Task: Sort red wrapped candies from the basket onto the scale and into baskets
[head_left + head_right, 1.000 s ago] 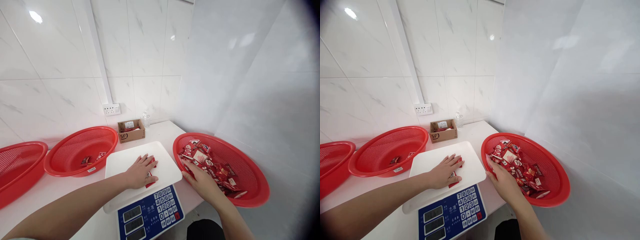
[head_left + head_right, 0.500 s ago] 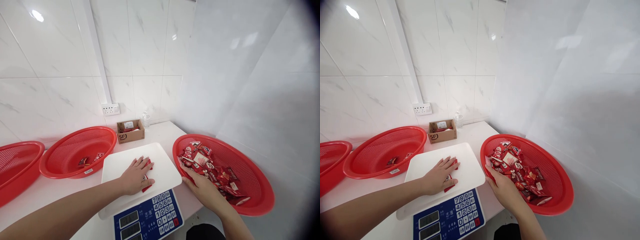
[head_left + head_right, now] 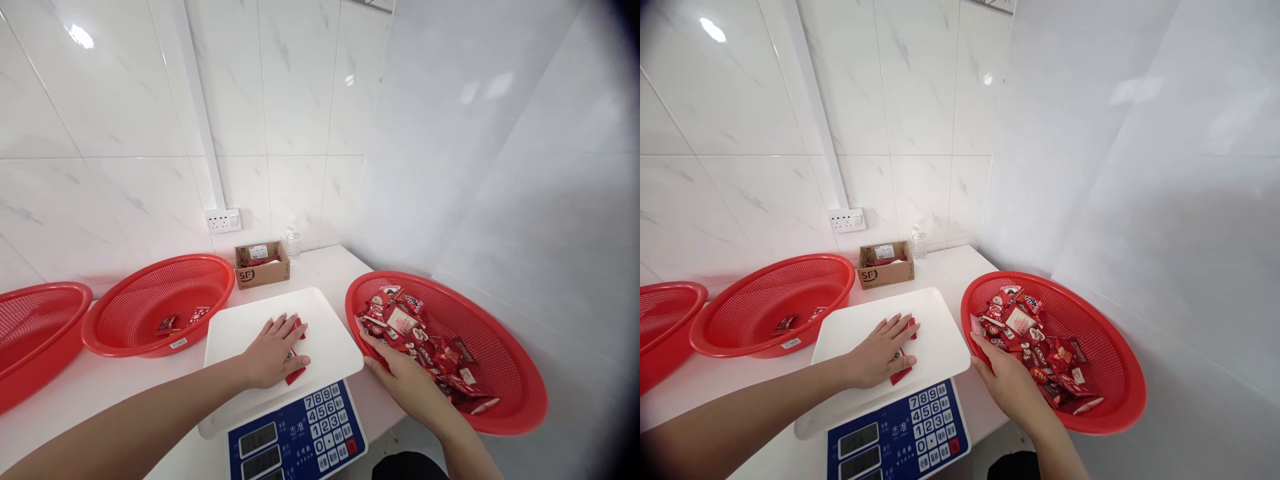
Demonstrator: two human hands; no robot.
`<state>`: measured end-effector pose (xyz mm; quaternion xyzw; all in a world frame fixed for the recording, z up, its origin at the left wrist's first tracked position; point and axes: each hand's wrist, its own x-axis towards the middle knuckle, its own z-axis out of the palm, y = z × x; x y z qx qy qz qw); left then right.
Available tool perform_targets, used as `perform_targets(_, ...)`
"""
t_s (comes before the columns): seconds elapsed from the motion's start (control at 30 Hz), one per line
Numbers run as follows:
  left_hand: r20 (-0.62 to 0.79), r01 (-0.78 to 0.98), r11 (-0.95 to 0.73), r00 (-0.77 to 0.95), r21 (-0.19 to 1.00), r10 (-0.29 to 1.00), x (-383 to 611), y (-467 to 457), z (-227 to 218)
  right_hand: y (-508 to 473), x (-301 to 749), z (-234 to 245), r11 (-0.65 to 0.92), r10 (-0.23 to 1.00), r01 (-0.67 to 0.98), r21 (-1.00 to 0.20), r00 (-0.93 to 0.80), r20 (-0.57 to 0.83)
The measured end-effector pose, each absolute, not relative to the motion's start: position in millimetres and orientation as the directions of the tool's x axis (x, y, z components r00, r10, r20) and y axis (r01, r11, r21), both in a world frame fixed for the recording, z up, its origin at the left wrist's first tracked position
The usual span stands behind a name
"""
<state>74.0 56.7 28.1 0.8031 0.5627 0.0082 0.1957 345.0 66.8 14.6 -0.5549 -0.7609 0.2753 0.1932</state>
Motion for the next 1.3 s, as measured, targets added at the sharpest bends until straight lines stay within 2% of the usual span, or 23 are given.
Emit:
perform_targets(0.17, -0.125, 0.889, -0.215, 0.287, 0.405, 0.950, 67, 66, 27, 67, 346, 13, 0.229, 0.951, 0.730, -0.644, -0.309, -0.012)
perform_targets(0.47, -0.039, 0.897, -0.139, 0.171, 0.420, 0.984, 51, 85, 41, 69, 347, 11, 0.246, 0.944, 0.710, -0.660, -0.330, -0.004)
perform_targets(0.7, -0.036, 0.879, -0.042, 0.067, 0.475, 0.997, 53, 87, 41, 69, 347, 11, 0.228, 0.946, 0.725, -0.650, -0.322, -0.026)
perform_targets(0.83, 0.041, 0.884, -0.054, 0.040, 0.465, 0.998, 45, 82, 45, 68, 346, 11, 0.227, 0.950, 0.726, -0.649, -0.312, -0.016)
perform_targets(0.93, 0.068, 0.897, -0.091, 0.068, 0.433, 0.995, 38, 75, 48, 67, 346, 12, 0.238, 0.949, 0.729, -0.642, -0.315, -0.006)
perform_targets(1.07, 0.016, 0.884, -0.186, 0.199, 0.429, 0.980, 34, 62, 46, 66, 346, 13, 0.239, 0.948, 0.741, -0.628, -0.317, -0.013)
perform_targets(1.17, -0.066, 0.867, -0.264, 0.320, 0.423, 0.945, 35, 53, 40, 66, 347, 14, 0.233, 0.952, 0.748, -0.621, -0.307, -0.014)
perform_targets(1.3, -0.202, 0.877, -0.330, 0.414, 0.348, 0.887, 40, 47, 31, 65, 346, 13, 0.246, 0.949, 0.737, -0.630, -0.316, 0.000)
